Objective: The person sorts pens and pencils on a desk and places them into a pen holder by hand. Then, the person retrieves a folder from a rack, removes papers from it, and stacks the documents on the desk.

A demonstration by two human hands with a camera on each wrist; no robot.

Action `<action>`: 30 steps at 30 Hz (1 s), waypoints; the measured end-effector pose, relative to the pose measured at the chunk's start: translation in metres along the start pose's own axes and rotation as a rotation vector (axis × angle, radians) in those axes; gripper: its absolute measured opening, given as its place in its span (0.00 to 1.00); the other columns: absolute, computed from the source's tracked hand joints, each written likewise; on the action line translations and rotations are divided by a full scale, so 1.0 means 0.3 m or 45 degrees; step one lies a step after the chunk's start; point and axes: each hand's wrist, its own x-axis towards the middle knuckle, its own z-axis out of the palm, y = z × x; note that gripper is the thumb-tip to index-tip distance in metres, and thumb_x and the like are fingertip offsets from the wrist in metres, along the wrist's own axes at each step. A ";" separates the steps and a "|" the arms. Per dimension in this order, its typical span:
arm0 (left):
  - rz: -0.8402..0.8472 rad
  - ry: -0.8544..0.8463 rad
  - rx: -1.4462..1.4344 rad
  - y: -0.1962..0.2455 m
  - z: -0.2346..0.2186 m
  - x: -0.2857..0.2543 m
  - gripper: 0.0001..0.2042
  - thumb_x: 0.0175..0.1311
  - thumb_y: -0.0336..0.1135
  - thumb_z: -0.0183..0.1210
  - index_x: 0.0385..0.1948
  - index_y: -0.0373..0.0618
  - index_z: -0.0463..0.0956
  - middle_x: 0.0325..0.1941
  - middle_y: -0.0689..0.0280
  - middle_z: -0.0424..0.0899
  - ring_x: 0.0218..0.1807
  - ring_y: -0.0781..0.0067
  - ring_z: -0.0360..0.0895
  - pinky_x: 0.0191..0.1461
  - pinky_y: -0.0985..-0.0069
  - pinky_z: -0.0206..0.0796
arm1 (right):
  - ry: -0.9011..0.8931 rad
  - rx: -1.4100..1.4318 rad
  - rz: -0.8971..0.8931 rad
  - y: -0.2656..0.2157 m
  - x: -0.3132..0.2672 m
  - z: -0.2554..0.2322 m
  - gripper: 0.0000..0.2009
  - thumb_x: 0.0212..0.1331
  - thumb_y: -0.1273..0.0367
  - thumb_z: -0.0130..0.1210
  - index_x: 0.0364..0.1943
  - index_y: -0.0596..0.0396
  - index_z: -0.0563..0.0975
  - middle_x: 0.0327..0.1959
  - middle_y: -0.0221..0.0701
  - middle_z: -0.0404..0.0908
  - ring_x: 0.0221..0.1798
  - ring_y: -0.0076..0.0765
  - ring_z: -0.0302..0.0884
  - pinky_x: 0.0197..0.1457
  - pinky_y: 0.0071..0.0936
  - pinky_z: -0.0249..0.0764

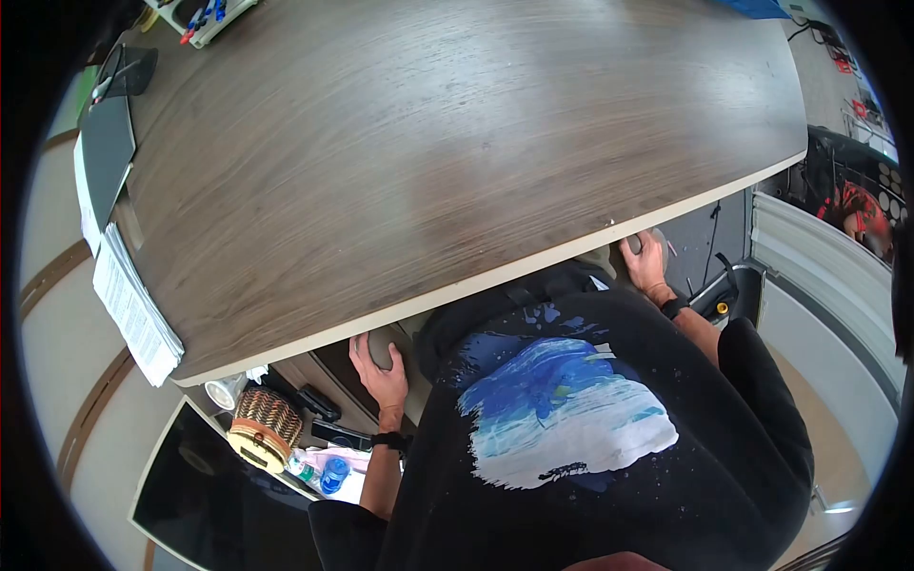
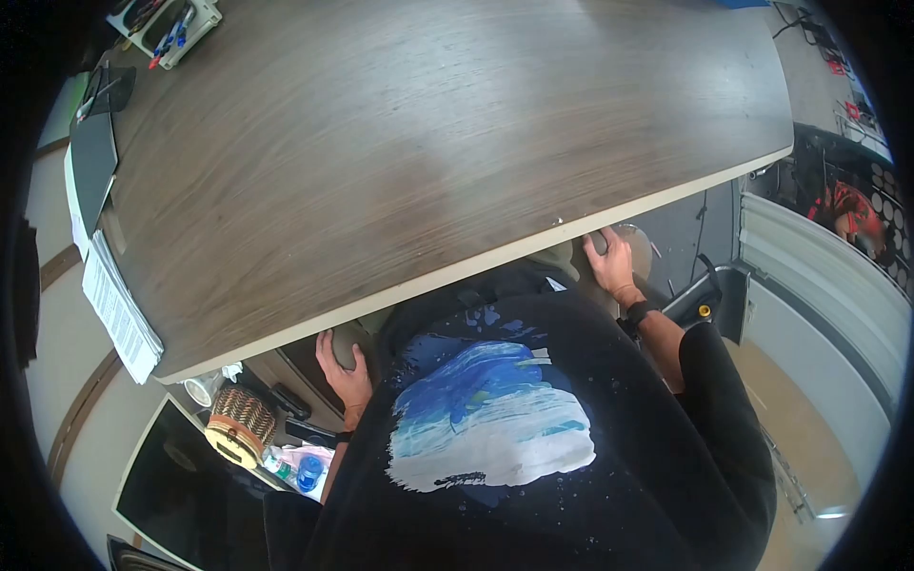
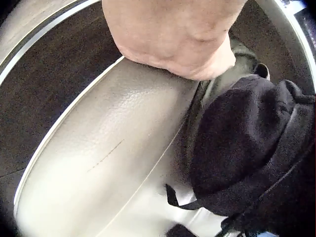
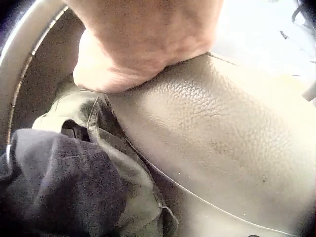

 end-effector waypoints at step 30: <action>0.047 0.033 0.006 -0.001 -0.012 -0.037 0.30 0.66 0.27 0.70 0.71 0.40 0.72 0.73 0.44 0.74 0.74 0.37 0.72 0.78 0.51 0.64 | 0.023 -0.087 -0.086 0.103 0.025 0.031 0.18 0.71 0.59 0.61 0.47 0.63 0.84 0.38 0.59 0.86 0.42 0.72 0.83 0.47 0.59 0.76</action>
